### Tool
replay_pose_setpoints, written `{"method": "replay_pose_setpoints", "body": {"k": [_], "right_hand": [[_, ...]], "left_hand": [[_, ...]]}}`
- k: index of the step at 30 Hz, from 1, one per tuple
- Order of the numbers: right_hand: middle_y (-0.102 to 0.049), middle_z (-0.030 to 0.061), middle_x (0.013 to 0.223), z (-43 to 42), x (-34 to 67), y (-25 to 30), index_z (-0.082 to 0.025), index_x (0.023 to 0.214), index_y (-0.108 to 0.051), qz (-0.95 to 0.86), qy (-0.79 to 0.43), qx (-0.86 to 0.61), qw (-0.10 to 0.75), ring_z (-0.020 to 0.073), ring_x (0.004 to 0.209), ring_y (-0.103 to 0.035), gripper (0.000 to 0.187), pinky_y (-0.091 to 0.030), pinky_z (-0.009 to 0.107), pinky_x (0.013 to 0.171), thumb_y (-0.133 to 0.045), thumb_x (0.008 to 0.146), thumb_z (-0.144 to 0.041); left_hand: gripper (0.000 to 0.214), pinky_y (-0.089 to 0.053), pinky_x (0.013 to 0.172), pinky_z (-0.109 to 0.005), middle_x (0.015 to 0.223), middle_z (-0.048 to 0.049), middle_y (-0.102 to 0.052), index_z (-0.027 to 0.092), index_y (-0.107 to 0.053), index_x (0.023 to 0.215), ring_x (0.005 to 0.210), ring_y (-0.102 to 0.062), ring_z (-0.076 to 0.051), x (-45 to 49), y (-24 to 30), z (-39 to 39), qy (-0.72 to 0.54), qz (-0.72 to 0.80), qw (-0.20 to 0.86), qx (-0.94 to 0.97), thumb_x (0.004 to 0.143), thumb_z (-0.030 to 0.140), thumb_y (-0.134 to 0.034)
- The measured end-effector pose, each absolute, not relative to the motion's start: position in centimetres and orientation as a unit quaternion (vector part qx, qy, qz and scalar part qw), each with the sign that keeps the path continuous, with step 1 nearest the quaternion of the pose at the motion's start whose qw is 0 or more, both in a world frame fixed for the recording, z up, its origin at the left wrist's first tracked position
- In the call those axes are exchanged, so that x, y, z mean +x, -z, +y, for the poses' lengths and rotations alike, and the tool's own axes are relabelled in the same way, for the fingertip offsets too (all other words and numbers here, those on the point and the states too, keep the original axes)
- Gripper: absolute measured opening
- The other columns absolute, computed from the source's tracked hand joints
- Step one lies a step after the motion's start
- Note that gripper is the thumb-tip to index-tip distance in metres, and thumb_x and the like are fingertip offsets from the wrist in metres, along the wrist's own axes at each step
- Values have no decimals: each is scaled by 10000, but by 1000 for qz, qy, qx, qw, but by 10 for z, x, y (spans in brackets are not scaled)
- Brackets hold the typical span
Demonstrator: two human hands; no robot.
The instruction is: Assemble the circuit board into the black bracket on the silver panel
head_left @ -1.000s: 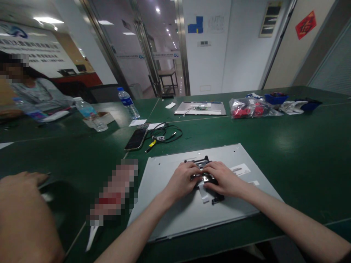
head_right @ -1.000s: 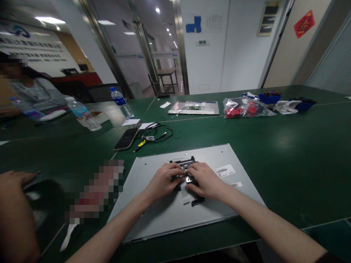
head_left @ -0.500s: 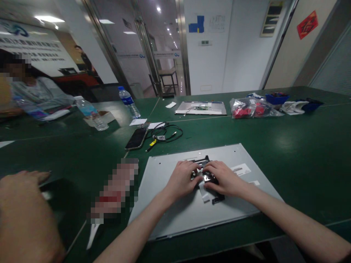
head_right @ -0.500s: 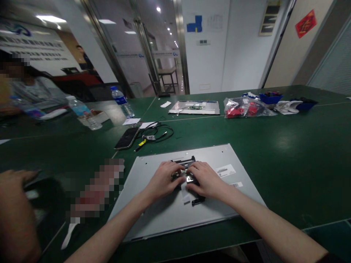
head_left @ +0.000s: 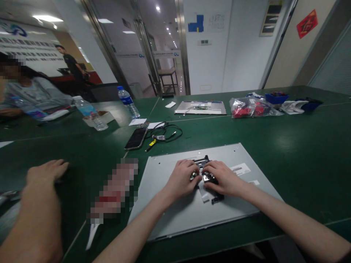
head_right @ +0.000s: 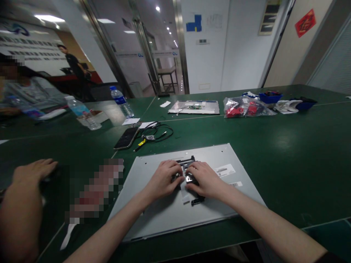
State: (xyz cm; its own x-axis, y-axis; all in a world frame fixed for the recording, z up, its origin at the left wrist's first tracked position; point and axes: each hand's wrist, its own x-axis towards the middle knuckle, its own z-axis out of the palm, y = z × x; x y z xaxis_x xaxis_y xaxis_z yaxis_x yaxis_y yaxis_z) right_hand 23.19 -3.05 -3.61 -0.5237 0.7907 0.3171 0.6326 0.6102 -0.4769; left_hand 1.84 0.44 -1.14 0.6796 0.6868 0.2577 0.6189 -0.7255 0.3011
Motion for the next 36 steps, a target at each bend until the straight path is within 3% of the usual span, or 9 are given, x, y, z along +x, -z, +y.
{"method": "replay_pose_setpoints", "body": {"k": [17,26,30,36], "right_hand": [[-591,95,1170,-34,228,31,-200,1128,-497,-849,-181,-400,292,262,1074,-534,381,-417,431,933,-697,813,-279],[-538,118,1241,-35,221,40,-210,1244,-453,-830,-176,-431,306,290,1139,-498,549,-410,452,976,-713,771,-307],[-510,126,1274,-34,223,43,-212,1283,-436,-824,-187,-440,305,297,1172,-481,607,-408,471,1000,-723,759,-318],[-437,154,1354,-32,224,47,-203,1343,-401,-823,-184,-444,304,321,1268,-411,697,-372,512,1053,-731,746,-348]], "left_hand": [[122,-407,913,-432,920,-47,-619,196,-604,860,945,-564,-250,21,11,0,-168,380,92,905,787,268,-671],[40,-401,920,-433,902,-51,-654,190,-645,820,925,-578,-238,23,11,-1,-176,374,88,906,815,229,-635],[134,-376,944,-440,890,-37,-701,207,-705,815,894,-600,-217,22,9,0,-178,352,85,915,866,208,-581],[147,-306,1029,-479,936,-22,-716,246,-736,933,918,-609,-215,20,1,-3,-143,311,73,937,877,273,-603]]}}
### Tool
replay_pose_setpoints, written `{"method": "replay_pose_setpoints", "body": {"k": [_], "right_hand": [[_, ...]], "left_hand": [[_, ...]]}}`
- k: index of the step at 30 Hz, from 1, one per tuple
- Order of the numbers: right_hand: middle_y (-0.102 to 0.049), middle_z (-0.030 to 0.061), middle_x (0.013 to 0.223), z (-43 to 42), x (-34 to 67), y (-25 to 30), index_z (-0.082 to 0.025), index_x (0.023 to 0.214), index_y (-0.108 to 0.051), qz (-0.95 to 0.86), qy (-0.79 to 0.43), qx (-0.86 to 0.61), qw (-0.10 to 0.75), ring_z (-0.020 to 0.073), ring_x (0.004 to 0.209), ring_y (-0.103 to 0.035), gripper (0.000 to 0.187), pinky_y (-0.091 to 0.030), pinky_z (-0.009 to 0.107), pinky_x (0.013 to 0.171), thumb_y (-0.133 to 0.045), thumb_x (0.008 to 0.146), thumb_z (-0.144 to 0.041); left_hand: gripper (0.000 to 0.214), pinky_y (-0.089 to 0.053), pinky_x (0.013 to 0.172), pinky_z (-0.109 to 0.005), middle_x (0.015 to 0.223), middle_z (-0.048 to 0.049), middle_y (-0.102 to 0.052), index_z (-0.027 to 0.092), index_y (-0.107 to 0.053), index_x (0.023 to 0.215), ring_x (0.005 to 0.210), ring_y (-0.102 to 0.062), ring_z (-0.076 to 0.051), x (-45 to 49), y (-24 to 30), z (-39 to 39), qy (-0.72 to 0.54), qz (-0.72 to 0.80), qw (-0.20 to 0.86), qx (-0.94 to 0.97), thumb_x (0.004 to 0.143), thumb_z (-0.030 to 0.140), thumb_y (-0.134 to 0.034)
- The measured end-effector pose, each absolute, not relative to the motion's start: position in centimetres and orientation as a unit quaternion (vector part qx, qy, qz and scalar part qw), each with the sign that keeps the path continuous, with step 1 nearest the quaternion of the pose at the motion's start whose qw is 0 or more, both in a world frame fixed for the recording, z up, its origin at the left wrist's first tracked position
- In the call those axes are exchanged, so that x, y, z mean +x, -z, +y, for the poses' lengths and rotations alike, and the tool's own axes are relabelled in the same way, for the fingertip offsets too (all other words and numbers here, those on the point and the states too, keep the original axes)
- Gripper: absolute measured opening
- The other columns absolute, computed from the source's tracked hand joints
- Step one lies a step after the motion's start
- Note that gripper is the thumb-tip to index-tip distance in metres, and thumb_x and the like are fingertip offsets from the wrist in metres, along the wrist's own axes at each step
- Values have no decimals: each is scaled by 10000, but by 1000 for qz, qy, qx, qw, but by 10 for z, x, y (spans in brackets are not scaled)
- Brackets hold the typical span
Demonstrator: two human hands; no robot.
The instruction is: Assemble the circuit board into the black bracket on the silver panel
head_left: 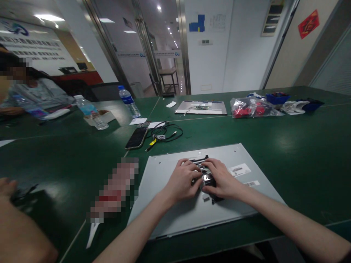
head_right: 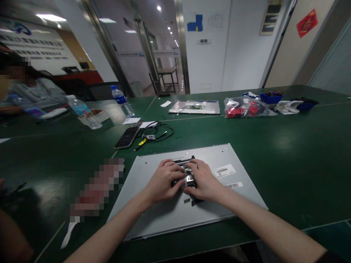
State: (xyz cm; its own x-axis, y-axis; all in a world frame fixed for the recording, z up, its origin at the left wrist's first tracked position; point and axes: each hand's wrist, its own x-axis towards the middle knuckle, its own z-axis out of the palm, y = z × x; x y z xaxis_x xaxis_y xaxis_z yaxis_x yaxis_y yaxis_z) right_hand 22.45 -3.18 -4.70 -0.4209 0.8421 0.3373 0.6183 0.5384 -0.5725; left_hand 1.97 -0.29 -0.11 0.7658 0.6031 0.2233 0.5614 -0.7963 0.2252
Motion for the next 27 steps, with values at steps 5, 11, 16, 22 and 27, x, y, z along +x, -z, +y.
{"method": "replay_pose_setpoints", "body": {"k": [5,11,16,22,27], "right_hand": [[-403,170,1381,-31,225,51,-189,1376,-388,-825,-176,-450,291,330,1303,-379,725,-360,522,1073,-724,765,-386],[-390,169,1398,-32,226,48,-195,1388,-384,-827,-186,-444,289,331,1311,-382,748,-349,527,1092,-740,764,-403],[-384,156,1414,-34,227,44,-219,1400,-366,-834,-191,-429,289,331,1321,-379,813,-342,527,1099,-783,716,-362],[-403,152,1409,-33,228,43,-224,1394,-375,-839,-181,-414,303,311,1323,-383,715,-332,515,1106,-728,793,-385],[-415,147,1405,-33,227,47,-231,1400,-363,-839,-171,-417,306,312,1326,-379,706,-322,522,1107,-717,801,-354]], "left_hand": [[154,-313,1026,-493,988,-43,-690,240,-723,929,961,-590,-242,19,-6,-6,-102,308,43,945,848,335,-634],[221,-365,981,-484,1028,-69,-679,230,-710,990,979,-596,-264,18,-7,-7,-80,306,40,948,821,364,-658],[224,-376,974,-468,1047,-64,-684,241,-704,1020,1000,-606,-261,17,-4,-5,-83,302,45,949,829,349,-661],[195,-393,944,-455,1033,-61,-687,234,-709,982,982,-612,-254,16,-5,-5,-83,300,49,949,826,340,-661],[207,-397,933,-454,1028,-61,-688,237,-709,993,971,-619,-253,16,-4,-5,-91,297,45,949,843,366,-646]]}}
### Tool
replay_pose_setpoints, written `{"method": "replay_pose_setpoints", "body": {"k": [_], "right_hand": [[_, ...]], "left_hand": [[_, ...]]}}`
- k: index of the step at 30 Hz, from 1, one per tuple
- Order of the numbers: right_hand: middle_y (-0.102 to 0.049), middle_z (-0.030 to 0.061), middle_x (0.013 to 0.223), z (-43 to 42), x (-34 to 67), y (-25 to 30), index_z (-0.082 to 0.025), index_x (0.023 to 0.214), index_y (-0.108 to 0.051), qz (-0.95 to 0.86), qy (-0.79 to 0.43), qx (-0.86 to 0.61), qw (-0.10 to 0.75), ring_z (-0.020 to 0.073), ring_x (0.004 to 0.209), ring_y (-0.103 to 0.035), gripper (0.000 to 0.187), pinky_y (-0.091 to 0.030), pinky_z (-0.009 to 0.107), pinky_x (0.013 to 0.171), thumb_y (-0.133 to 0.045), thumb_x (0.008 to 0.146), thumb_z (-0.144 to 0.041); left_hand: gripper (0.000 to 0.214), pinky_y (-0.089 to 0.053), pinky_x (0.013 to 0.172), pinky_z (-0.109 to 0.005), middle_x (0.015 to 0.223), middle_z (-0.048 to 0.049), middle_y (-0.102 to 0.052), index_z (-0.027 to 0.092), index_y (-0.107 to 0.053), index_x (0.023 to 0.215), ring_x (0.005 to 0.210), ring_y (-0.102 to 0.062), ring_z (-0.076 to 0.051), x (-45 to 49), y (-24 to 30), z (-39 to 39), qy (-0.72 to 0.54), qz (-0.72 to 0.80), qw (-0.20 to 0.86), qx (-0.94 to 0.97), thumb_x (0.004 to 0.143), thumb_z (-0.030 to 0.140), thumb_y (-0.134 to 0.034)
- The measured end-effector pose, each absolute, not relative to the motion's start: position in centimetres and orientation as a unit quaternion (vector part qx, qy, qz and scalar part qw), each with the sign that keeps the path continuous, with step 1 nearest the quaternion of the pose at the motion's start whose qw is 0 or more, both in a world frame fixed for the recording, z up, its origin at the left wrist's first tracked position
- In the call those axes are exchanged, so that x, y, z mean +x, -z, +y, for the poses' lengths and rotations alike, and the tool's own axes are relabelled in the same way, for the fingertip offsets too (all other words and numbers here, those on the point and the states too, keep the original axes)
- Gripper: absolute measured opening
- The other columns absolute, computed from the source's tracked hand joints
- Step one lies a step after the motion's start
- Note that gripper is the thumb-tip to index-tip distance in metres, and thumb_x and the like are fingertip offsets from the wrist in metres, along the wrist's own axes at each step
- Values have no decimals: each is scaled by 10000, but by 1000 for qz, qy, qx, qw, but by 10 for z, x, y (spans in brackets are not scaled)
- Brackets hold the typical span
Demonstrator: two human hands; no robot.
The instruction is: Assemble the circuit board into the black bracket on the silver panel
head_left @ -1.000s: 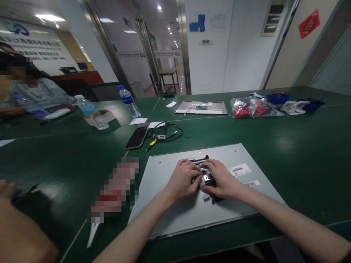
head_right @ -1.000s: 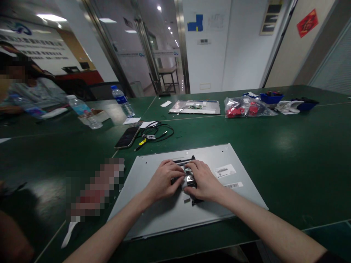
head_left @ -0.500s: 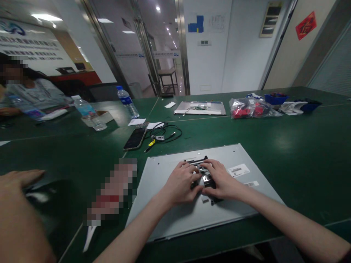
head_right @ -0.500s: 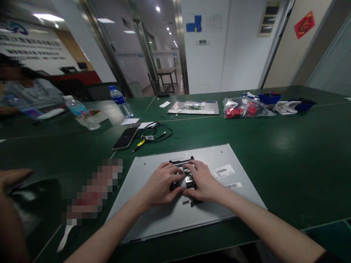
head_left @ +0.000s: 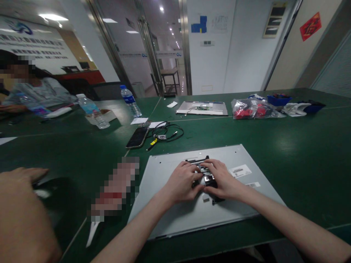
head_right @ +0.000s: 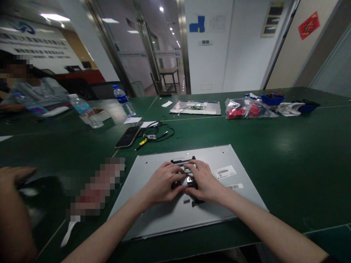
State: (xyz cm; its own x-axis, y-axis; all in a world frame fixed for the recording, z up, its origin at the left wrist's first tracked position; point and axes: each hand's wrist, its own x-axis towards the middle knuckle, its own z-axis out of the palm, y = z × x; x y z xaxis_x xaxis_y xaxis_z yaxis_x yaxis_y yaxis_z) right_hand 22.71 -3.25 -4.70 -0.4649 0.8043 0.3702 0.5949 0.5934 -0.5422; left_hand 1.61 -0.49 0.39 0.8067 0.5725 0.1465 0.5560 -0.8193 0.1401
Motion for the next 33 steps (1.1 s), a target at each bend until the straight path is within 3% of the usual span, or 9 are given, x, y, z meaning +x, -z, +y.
{"method": "replay_pose_setpoints", "body": {"k": [9,14,33], "right_hand": [[-416,153,1407,-35,226,41,-245,1419,-352,-846,-188,-408,287,334,1337,-372,762,-312,545,1098,-730,764,-336],[-400,157,1423,-37,226,37,-221,1430,-344,-853,-191,-404,269,320,1349,-351,845,-310,514,1117,-780,726,-392],[-429,153,1417,-38,226,34,-235,1435,-347,-850,-192,-407,275,328,1338,-379,767,-315,538,1108,-715,776,-370]], "left_hand": [[180,-412,919,-453,1026,-70,-689,214,-701,947,970,-627,-259,17,-5,-5,-92,292,46,951,818,328,-652],[242,-421,927,-454,1044,-77,-685,210,-683,1020,988,-625,-264,17,-4,-5,-97,297,55,948,805,319,-659],[290,-466,863,-429,1086,-96,-647,199,-618,1085,987,-601,-264,16,-1,-3,-141,309,75,938,804,261,-654]]}}
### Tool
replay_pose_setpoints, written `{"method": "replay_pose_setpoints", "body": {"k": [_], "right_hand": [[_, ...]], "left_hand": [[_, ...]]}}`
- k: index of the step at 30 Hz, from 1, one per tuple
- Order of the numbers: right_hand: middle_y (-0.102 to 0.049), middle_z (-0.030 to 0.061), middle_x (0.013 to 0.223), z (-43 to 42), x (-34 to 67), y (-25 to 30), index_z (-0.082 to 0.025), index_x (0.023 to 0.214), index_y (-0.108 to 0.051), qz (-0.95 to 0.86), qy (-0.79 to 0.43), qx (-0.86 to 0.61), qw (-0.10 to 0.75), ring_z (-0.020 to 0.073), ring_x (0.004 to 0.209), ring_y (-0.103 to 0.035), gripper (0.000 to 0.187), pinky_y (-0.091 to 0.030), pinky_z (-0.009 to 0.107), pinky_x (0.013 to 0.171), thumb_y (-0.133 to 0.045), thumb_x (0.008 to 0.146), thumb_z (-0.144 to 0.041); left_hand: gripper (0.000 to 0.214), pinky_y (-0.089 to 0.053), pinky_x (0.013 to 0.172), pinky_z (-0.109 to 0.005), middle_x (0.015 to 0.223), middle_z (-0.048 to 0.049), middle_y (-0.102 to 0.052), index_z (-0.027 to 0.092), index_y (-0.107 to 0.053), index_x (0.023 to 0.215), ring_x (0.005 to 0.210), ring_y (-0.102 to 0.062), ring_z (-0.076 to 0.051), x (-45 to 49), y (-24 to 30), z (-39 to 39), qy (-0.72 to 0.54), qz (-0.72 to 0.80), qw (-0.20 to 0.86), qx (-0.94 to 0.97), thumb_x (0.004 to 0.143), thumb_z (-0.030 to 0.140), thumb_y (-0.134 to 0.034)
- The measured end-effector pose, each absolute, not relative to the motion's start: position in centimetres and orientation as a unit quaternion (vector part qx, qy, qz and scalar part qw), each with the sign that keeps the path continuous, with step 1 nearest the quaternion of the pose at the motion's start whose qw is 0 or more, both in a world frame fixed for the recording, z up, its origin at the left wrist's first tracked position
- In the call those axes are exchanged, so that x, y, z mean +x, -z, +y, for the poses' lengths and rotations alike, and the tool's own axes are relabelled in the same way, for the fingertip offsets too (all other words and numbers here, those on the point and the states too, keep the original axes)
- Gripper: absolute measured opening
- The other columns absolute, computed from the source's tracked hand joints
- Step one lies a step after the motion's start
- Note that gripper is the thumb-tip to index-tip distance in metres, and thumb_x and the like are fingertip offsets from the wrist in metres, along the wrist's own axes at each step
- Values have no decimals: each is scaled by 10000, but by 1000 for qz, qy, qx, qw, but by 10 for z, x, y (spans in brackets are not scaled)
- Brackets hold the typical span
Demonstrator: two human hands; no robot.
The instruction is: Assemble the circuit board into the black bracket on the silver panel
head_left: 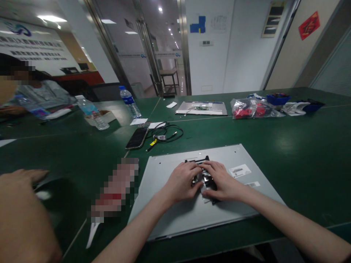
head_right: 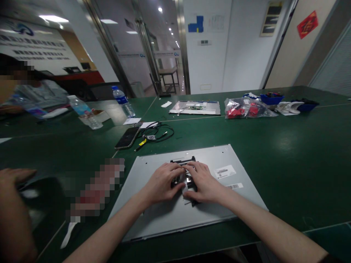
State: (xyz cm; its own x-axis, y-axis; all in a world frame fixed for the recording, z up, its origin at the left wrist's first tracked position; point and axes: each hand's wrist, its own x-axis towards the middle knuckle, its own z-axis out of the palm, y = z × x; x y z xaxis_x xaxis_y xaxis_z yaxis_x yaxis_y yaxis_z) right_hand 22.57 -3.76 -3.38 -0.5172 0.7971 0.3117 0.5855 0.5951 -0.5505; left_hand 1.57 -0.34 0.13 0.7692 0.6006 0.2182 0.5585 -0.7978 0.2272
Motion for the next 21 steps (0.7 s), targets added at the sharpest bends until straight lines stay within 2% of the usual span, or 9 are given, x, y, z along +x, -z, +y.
{"method": "replay_pose_setpoints", "body": {"k": [6,15,21], "right_hand": [[-433,149,1416,-37,226,36,-228,1432,-357,-848,-194,-408,279,319,1331,-385,752,-313,523,1114,-708,779,-354],[-437,148,1410,-37,225,38,-240,1427,-352,-846,-193,-411,280,324,1329,-390,720,-328,538,1099,-684,792,-309],[-434,150,1405,-37,225,37,-214,1417,-351,-845,-194,-413,280,307,1324,-387,707,-322,512,1112,-682,798,-298]], "left_hand": [[383,-463,860,-436,1090,-93,-645,197,-543,1150,960,-599,-266,16,2,-2,-149,327,82,930,786,246,-653],[85,-465,779,-385,988,-82,-635,182,-561,863,890,-587,-235,19,1,-4,-128,321,86,934,806,216,-614],[131,-466,813,-397,1008,-82,-633,185,-580,903,925,-579,-247,19,0,-5,-122,324,90,934,807,254,-633]]}}
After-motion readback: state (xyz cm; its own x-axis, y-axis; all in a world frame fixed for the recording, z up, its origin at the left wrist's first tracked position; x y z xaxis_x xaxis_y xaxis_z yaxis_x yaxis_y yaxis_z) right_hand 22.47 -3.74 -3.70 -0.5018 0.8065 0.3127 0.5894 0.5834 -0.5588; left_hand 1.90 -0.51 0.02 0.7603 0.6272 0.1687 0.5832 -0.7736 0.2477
